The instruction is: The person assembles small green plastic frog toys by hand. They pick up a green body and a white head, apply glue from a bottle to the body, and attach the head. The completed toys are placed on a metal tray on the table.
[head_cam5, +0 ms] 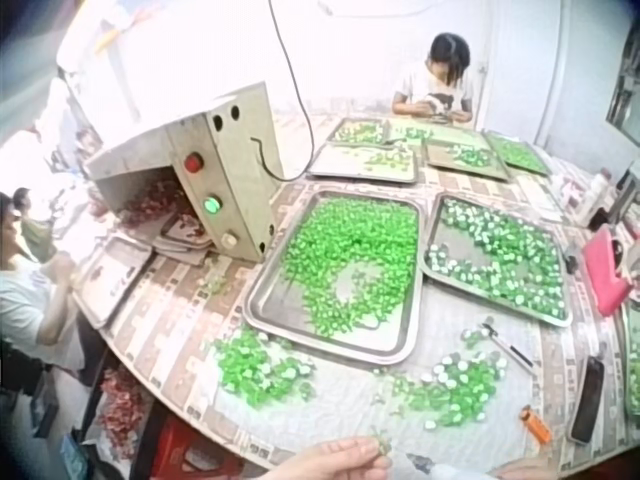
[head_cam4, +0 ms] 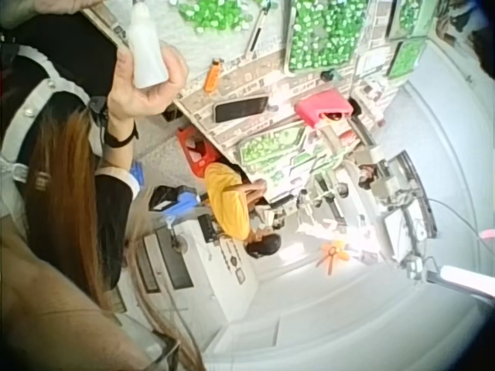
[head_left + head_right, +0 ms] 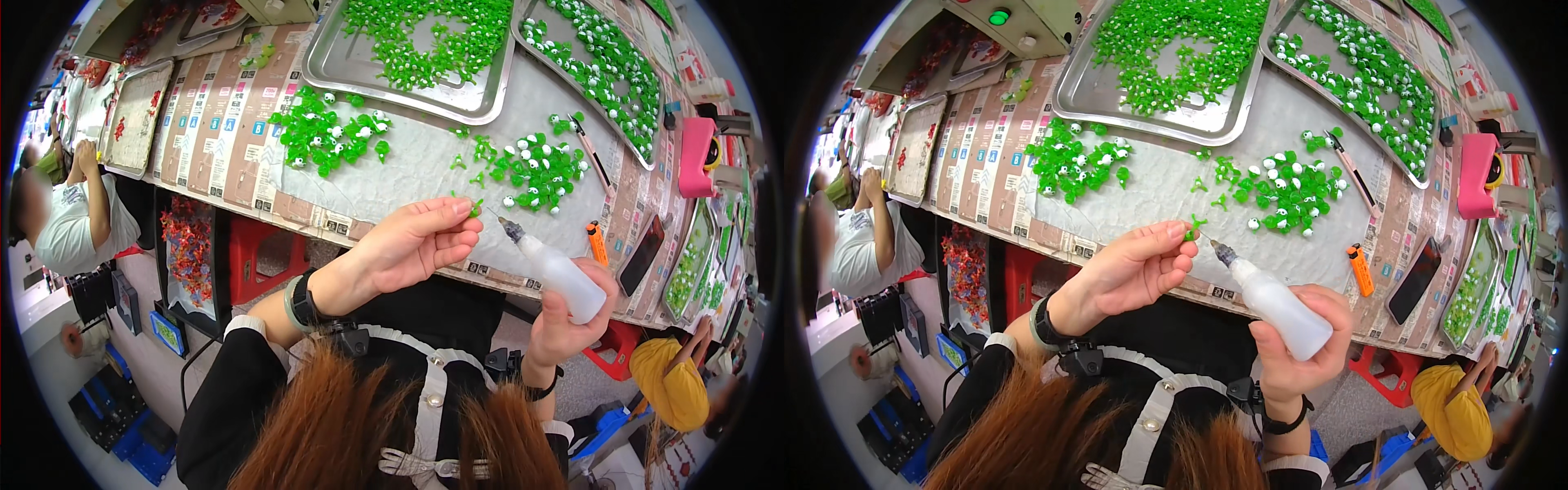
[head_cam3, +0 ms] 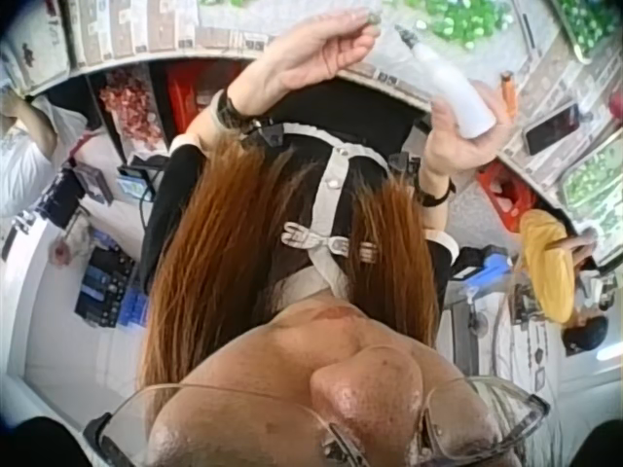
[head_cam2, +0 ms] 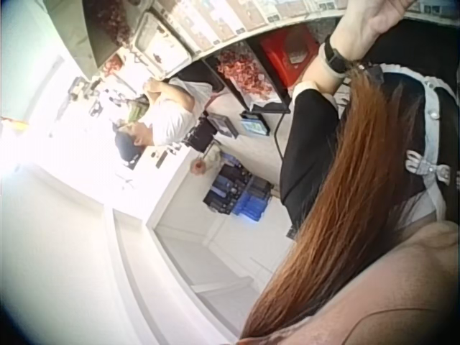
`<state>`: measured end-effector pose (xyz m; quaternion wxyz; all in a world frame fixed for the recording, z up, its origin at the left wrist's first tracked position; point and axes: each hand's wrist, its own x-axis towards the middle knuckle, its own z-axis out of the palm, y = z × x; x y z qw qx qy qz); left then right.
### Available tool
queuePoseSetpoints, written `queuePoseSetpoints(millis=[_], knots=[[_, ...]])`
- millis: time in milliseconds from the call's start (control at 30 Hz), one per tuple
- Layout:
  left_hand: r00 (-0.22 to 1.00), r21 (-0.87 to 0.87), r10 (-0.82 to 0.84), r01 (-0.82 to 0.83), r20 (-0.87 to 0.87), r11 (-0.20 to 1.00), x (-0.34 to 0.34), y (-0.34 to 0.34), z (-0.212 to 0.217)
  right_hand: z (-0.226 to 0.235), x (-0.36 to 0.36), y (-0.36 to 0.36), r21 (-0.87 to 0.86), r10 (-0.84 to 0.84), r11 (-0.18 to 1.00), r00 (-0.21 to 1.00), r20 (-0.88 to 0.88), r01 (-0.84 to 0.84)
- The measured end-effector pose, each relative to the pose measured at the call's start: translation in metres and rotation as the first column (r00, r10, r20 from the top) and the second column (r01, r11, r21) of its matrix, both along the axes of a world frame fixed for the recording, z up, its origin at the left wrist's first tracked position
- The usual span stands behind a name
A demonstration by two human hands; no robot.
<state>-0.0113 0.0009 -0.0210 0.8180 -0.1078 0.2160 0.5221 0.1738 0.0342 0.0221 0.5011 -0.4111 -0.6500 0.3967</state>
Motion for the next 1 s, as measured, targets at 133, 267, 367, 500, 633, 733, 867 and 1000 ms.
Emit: queuePoseSetpoints(millis=[133, 267, 367, 500, 633, 733, 867, 1000], knots=[[1.0, 0.003, -0.002, 0.002, -0.014, 1.0, 0.0, 0.0, 0.002, -0.001, -0.001, -0.002, -0.026, -0.025, 0.999, 0.999, 0.02, 0.026], [1.0, 0.011, -0.004, 0.004, -0.021, 1.0, 0.0, 0.0, 0.002, -0.003, 0.001, -0.002, -0.04, 0.007, 0.999, 0.999, 0.037, -0.005], [1.0, 0.014, -0.009, 0.01, -0.026, 1.0, 0.0, 0.0, 0.002, -0.003, 0.001, -0.002, -0.05, 0.021, 0.999, 0.999, 0.048, -0.019], [0.999, 0.014, -0.017, 0.017, -0.028, 1.0, 0.0, 0.001, 0.002, -0.002, 0.0, -0.002, -0.049, 0.024, 0.999, 0.998, 0.056, -0.021], [1.0, 0.021, -0.017, 0.017, -0.024, 1.0, 0.0, 0.0, 0.001, -0.001, 0.001, -0.002, -0.041, 0.044, 0.998, 0.996, 0.079, -0.041], [0.995, 0.016, 0.012, -0.01, -0.1, 1.0, 0.0, 0.0, 0.003, -0.002, 0.0, -0.002, -0.055, -0.002, 0.998, 1.0, 0.027, 0.003], [0.927, 0.088, 0.107, -0.08, -0.36, 0.993, 0.003, 0.001, 0.008, -0.002, 0.0, -0.002, -0.071, -0.085, 0.994, 0.994, -0.067, 0.08], [0.883, 0.152, 0.164, -0.107, -0.439, 0.983, 0.004, 0.001, 0.011, -0.001, 0.002, -0.003, -0.106, -0.073, 0.992, 0.997, -0.035, 0.069]])
